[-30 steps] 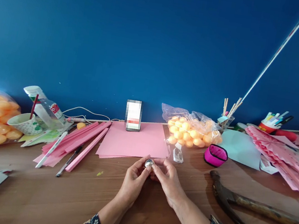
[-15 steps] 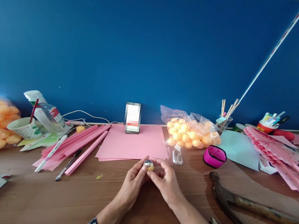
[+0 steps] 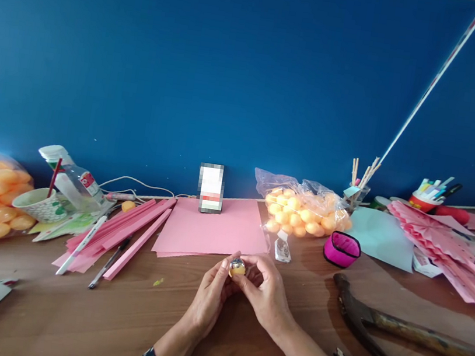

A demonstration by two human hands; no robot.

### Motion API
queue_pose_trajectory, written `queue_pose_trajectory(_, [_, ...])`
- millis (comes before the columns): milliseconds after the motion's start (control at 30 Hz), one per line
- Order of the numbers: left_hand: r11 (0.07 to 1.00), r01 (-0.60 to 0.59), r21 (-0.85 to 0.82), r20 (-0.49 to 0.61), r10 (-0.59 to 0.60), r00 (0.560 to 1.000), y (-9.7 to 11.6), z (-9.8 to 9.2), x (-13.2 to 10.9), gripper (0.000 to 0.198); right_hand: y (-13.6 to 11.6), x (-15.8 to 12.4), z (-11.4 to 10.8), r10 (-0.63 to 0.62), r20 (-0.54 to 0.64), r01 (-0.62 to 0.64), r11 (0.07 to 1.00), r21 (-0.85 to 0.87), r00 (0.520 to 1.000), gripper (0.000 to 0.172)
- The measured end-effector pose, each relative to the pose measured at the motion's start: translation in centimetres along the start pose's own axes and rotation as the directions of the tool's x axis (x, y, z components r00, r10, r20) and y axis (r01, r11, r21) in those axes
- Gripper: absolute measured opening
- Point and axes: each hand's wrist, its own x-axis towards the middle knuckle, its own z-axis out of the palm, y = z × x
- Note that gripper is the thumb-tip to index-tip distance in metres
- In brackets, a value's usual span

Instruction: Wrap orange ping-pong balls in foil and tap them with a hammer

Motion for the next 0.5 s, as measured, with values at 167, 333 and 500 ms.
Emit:
queue_pose_trajectory(167, [1.0,0.017,0.011,0.072,-0.018,0.997,0.48,0.52,-0.06,0.037,-0.16,-0.26,0.04,-0.036,0.018,0.037,0.998,-0.058,0.999,0.022])
queue_pose_trajectory(333, [1.0,0.006,0.024,0.072,-0.008,0.997,0.73,0.7,-0.16,0.035,-0.27,-0.45,0.03,-0.061,0.044,0.067,0.984,-0.164,0.997,0.023])
queue_pose_trajectory(500, [0.999,0.034,0.037,0.049,-0.035,0.998,0.62,0.35,-0.03,0.034,-0.32,-0.57,0.03,-0.123,0.037,0.128,0.954,-0.27,0.992,0.024])
